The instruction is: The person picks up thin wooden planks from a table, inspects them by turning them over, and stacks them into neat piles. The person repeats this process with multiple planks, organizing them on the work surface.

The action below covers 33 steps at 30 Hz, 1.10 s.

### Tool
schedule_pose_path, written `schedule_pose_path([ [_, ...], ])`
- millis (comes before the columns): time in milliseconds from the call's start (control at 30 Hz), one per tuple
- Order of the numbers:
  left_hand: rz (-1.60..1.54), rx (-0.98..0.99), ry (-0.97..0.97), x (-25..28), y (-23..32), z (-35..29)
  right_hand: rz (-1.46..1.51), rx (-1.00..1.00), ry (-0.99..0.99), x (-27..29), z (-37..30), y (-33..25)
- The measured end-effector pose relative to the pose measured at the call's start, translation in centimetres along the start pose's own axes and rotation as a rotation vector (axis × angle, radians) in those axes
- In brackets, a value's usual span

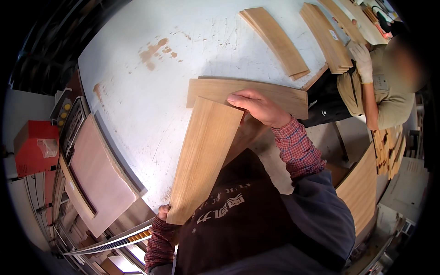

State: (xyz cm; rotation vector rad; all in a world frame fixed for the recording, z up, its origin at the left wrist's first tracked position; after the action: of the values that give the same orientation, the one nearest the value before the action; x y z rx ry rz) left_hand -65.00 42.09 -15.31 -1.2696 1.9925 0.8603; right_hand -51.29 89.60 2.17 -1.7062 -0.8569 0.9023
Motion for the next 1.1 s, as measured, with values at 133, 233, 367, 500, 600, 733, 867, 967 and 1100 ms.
schedule_pose_path([
  [133, 0.046, 0.001, 0.021, -0.7, 0.2, 0.2, 0.037, -0.019, 0.001, 0.0, 0.2, 0.0],
  [233, 0.030, 0.027, 0.008, -0.1, 0.1, 0.0, 0.048, 0.002, -0.050, 0.4, 0.5, 0.6],
  [367, -0.019, 0.048, 0.011, -0.1, 0.1, 0.0, -0.020, 0.024, -0.112, 0.5, 0.8, 0.5],
  [500, -0.018, 0.055, 0.001, -1.1, 0.0, 0.0, -0.137, 0.065, -0.084, 0.2, 1.0, 0.1],
  [600, 0.059, 0.113, 0.013, -0.9, -0.3, -0.6, -0.207, 0.050, -0.064, -0.2, 0.4, -1.0],
  [733, 0.663, 0.011, 0.031, -9.5, 4.3, 0.1, -0.025, 0.127, -0.072, 0.8, 0.2, 0.3],
  [867, 1.431, -0.469, 0.294, -20.5, 9.1, -0.8, -0.064, 0.284, 0.062, 1.7, 0.0, 0.0],
  [967, 1.856, -0.759, 0.578, -21.9, 10.0, -3.6, -0.059, 0.174, 0.143, 2.3, -1.0, -0.1],
  [1100, 2.121, -0.887, 0.722, -23.1, 10.3, -4.6, 0.110, -0.032, 0.089, 2.5, -2.5, 0.8],
])
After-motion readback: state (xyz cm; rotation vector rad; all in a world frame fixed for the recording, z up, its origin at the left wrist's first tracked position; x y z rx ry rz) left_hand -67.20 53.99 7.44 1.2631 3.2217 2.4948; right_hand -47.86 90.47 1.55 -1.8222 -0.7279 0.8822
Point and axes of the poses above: each hand's wrist, its own z-axis towards the middle knuckle, its own x-axis out of the back of the hand, y = z × x, the point moved 6 cm from there along z, towards the middle knuckle, and after that the axes turned 1 degree about x, right-handed, at the moved point
